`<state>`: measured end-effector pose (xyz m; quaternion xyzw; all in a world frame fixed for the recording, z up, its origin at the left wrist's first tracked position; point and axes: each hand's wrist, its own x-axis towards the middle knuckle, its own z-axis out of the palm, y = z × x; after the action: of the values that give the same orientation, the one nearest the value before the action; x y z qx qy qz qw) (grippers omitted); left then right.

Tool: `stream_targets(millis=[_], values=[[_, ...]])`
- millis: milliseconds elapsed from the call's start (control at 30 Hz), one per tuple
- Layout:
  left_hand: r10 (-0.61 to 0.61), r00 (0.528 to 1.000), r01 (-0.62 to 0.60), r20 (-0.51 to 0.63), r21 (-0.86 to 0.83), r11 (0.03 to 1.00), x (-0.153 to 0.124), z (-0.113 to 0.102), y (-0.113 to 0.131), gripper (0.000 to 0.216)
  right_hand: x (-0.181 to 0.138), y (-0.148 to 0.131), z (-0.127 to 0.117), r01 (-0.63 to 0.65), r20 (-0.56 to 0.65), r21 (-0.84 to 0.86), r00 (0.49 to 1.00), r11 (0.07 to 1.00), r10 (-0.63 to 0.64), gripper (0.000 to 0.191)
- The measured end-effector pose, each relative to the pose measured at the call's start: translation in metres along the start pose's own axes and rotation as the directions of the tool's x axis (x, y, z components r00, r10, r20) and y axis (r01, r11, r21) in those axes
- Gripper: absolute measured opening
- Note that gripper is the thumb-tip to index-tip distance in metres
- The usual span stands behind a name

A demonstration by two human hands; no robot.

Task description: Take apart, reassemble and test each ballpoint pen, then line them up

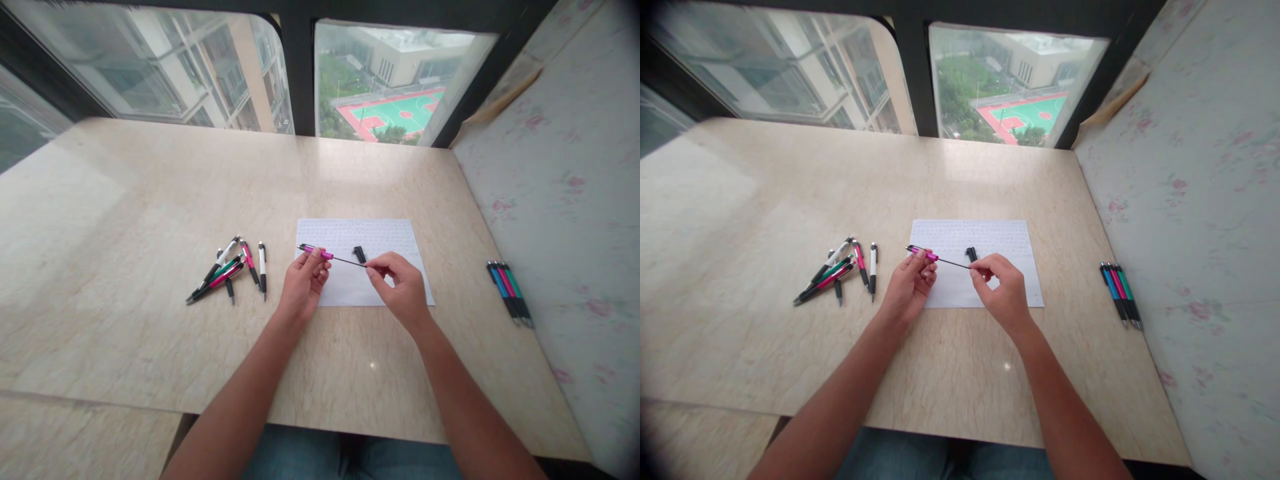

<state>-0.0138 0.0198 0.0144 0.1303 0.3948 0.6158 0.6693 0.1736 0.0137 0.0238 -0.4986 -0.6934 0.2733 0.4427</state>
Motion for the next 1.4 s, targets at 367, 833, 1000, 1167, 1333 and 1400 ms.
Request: stream_targets(millis=[367, 833, 1000, 1167, 1333, 1400], values=[[-0.006, 1.000, 0.004, 0.007, 0.189, 0.982, -0.005, 0.004, -0.006, 0.029, -0.002, -0.002, 0.003, -0.021, 0.012, -0.034, 1.000, 0.999, 0.021, 0.010], [-0.091, 0.995, 0.092, 0.039, -0.011, 0.996, -0.005, 0.004, -0.003, 0.021, 0.001, 0.021, 0.000, -0.128, 0.017, -0.038, 0.992, 0.991, 0.129, 0.035], [-0.110, 0.994, 0.111, 0.024, -0.079, 0.991, -0.005, 0.004, 0.000, 0.016, 0.003, 0.040, 0.004, 0.000, 0.091, -0.454, 0.995, 0.891, 0.047, 0.038], [-0.104, 0.994, 0.107, 0.037, -0.080, 0.991, -0.004, 0.004, -0.001, 0.015, 0.001, 0.042, 0.008, 0.047, 0.154, -0.573, 0.987, 0.818, 0.052, 0.041], [-0.105, 0.994, 0.108, 0.041, -0.077, 0.991, -0.004, 0.003, -0.001, 0.015, 0.002, 0.042, 0.008, 0.044, 0.148, -0.590, 0.988, 0.806, 0.054, 0.035], [-0.108, 0.993, 0.110, 0.037, -0.076, 0.991, -0.004, 0.003, -0.001, 0.015, 0.003, 0.044, 0.009, 0.028, 0.128, -0.577, 0.990, 0.816, 0.057, 0.030]])
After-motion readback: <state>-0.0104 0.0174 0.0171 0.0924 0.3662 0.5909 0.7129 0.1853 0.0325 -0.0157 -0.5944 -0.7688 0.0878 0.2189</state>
